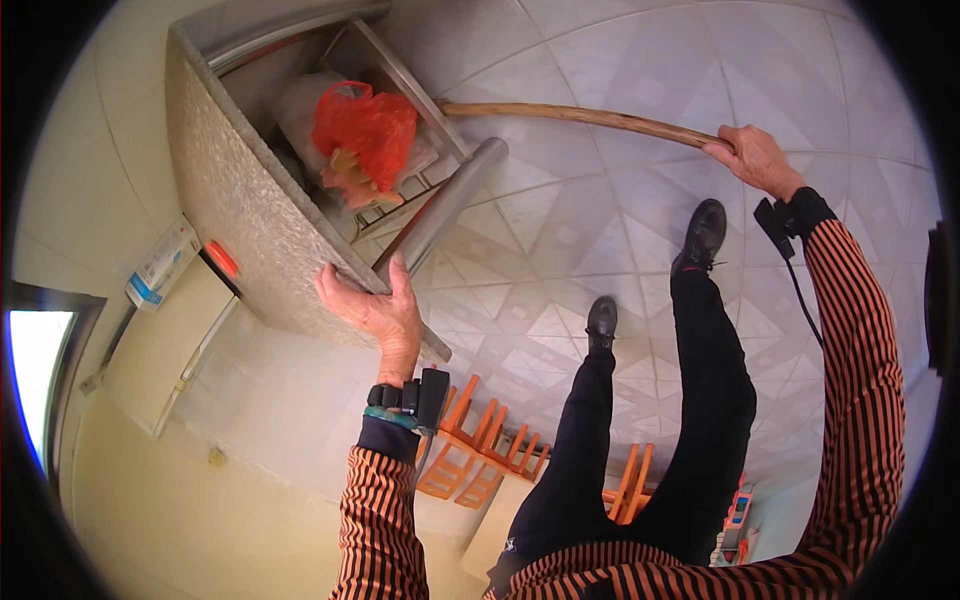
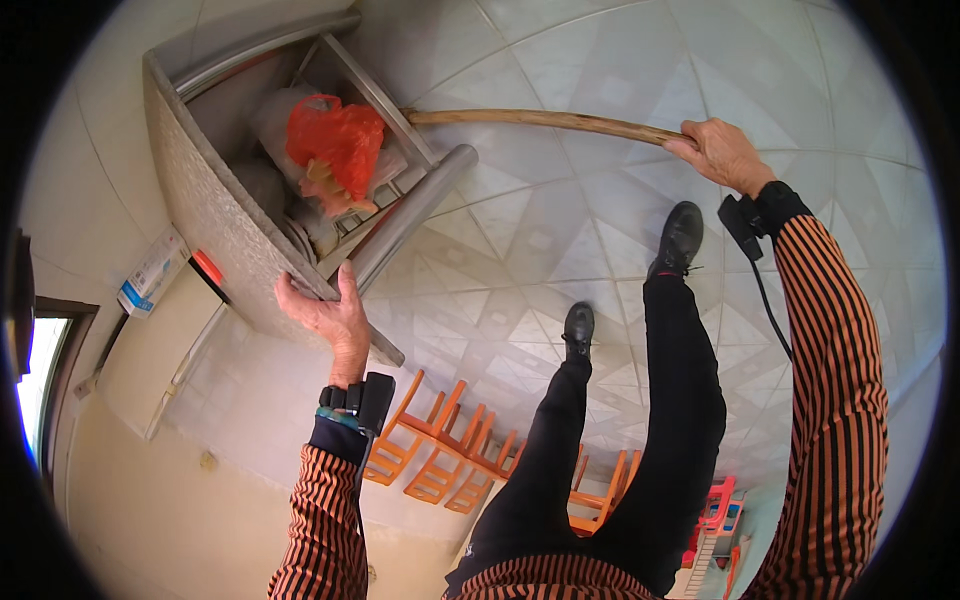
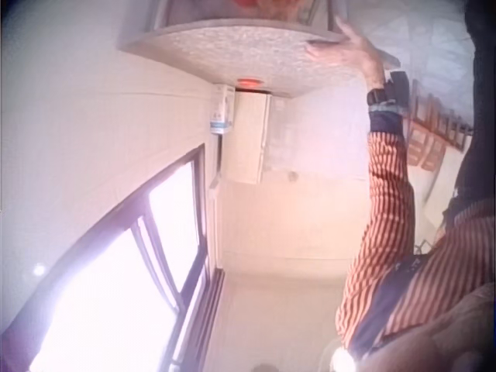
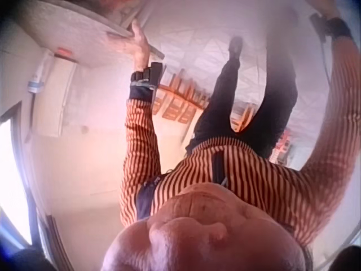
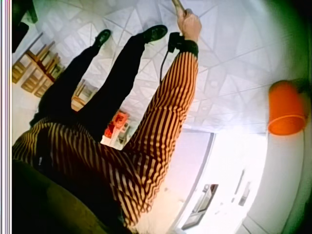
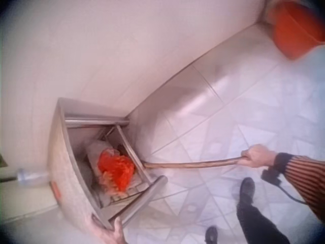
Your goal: Sweep the floor and walls with a broom.
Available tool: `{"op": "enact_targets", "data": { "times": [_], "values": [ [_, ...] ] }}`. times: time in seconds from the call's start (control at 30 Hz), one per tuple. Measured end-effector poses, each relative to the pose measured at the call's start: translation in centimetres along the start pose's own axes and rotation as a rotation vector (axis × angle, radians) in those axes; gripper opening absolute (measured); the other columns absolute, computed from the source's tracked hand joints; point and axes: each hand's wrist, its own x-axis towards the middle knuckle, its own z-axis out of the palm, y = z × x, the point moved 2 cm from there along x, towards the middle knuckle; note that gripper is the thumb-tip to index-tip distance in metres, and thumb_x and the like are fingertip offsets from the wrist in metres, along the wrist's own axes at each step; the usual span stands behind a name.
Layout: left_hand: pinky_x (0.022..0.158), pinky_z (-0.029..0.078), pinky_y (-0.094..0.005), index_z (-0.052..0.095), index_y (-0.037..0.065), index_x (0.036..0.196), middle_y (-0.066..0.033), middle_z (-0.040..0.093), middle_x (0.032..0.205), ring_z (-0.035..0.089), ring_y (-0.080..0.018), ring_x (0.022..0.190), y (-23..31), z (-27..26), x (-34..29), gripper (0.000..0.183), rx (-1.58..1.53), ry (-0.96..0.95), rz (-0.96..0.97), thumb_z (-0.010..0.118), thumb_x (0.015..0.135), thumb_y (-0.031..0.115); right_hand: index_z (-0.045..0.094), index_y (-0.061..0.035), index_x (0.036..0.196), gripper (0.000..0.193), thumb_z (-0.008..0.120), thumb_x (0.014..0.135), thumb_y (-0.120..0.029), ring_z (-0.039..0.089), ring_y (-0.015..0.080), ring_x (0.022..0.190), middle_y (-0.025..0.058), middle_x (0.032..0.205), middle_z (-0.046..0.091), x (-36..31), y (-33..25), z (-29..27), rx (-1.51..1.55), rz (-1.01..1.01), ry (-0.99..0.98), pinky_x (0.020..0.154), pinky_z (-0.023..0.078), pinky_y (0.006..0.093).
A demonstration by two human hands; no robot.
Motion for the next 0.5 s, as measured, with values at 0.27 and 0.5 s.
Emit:
{"op": "enact_targets", "data": {
  "times": [0.27,0.5],
  "values": [
    [0.092,0.023,-0.0345,0.024,-0.002,0.118,-0.0139,0.029,0.111,0.03,-0.0242,0.105,0.4,1.0,0.1,0.071,-0.103,0.017,0.0,0.069,0.066,0.015,0.053,-0.0021,0.082,0.036,0.042,0.083,-0.036,0.053,0.033,0.066,0.0169,0.066,0.055,7.4,-4.7,5.3,-0.003,-0.015,0.008,0.059,0.04,0.0402],
    [0.093,0.023,-0.0356,0.026,-0.002,0.117,-0.0149,0.03,0.112,0.03,-0.026,0.106,0.3,0.3,-0.3,0.07,-0.08,0.029,0.02,0.069,0.065,0.016,0.05,-0.0045,0.089,0.033,0.039,0.084,-0.036,0.052,0.036,0.071,0.0179,0.072,0.055,0.2,1.9,2.1,-0.126,0.135,-0.057,0.062,0.04,0.043]
  ]
}}
